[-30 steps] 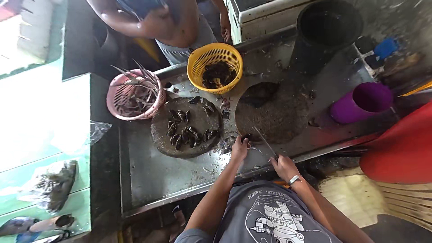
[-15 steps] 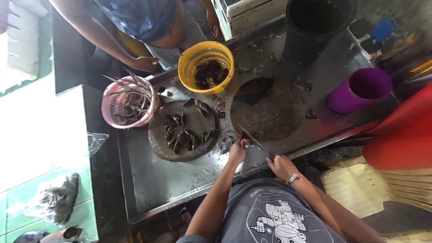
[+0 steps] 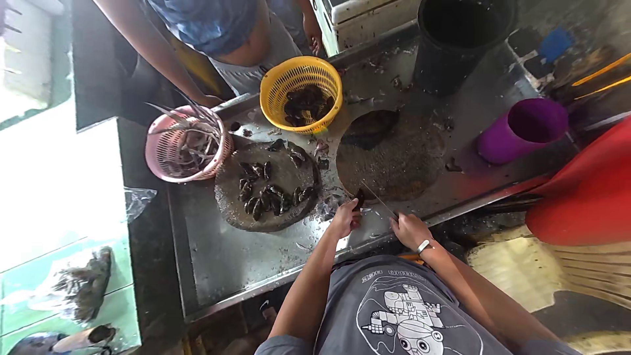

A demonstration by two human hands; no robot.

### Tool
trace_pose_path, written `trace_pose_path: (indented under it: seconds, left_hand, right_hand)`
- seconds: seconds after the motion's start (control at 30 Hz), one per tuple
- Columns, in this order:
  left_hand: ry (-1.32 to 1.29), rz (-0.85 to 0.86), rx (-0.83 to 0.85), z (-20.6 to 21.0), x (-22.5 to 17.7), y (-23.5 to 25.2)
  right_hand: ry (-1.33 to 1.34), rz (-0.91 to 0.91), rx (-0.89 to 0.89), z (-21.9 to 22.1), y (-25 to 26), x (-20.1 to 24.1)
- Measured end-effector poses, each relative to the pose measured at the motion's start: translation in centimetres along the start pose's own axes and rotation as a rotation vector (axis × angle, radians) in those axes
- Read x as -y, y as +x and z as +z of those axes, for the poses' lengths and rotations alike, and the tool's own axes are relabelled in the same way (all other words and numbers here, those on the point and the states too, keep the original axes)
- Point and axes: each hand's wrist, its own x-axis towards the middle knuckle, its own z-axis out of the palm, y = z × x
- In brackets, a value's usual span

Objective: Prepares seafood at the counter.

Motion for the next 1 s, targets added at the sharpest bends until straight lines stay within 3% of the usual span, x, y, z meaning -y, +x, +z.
trace_pose_path:
  seconds: [0.17, 0.27, 0.43, 0.6, 1.0]
  left_hand:
    - [-0.039, -0.015, -0.011, 0.0, 0.5, 0.3]
    - [-0.025, -0.019, 0.005, -0.2, -0.2, 0.3]
    - [0.018, -0.022, 0.042, -0.6, 0.1, 0.2]
    - [-0.003, -0.030, 0.035, -0.7, -0.2, 0.2]
    - [0.009, -0.041, 0.021, -1.1, -0.6, 0.5]
  right_hand:
    - [0.010, -0.040, 0.053, 1.2, 0.3, -0.2]
    - [0.010, -0.085, -0.020, 0.8, -0.8, 0.7]
    - [-0.010, 0.055, 0.024, 0.3, 0.9, 0.5]
    - [-0.047, -0.050, -0.020, 0.0, 0.0, 0.7]
    - [-0.035, 0.013, 0.019, -0.5, 0.4, 0.2]
